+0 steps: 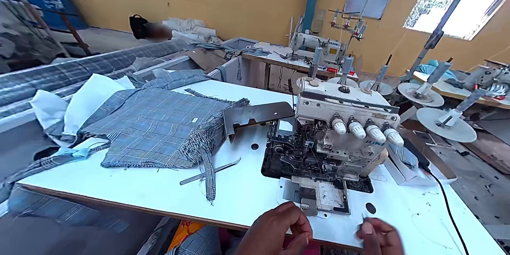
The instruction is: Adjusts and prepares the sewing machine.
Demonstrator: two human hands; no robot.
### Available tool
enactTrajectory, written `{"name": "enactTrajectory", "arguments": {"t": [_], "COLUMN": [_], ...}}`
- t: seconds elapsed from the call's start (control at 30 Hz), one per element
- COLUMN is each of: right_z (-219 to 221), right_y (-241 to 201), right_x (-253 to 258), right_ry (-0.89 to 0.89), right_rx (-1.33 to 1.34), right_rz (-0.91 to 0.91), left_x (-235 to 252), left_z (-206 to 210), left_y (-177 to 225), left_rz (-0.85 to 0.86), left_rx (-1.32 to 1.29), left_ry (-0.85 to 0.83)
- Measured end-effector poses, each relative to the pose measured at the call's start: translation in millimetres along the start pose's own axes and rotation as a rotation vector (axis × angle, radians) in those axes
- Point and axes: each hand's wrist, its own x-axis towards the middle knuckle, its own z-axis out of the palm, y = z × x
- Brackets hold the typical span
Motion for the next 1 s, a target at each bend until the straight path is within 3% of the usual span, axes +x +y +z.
{"name": "enactTrajectory", "arguments": {"t": [0.03,0.1,0.2,0.27,0.37,0.5,0.73,0.83,1.0], "right_z": [-16,-43,-55,-56,-47,-26,-33,-29,-34], "right_y": [12,32,37,29,27,43,53,68,99], "right_x": [18,46,68,85,128,193,235,237,237], "right_ry": [0.037,-0.054,-0.196,-0.134,-0.014,0.082,-0.162,-0.130,-0.145], "right_rx": [-0.287,-0.673,-0.894,-0.875,-0.617,-0.312,-0.322,-0.214,-0.037], "right_rz": [-0.109,-0.136,-0.085,-0.250,-0.411,-0.131,0.344,0.337,0.150], "left_x": [-1,-5,-9,-11,-12,-6,12,25,46], "left_z": [-4,-13,-25,-34,-44,-52,-64,-65,-59], "left_y": [-3,-8,-18,-26,-35,-41,-41,-38,-32], "left_rz": [-0.007,-0.032,-0.060,-0.057,-0.063,-0.043,-0.067,-0.083,-0.111], "left_rx": [-0.027,-0.076,-0.099,-0.086,-0.079,-0.048,0.080,0.128,0.176], "left_ry": [0.010,0.029,0.072,0.113,0.164,0.231,0.259,0.236,0.208]}}
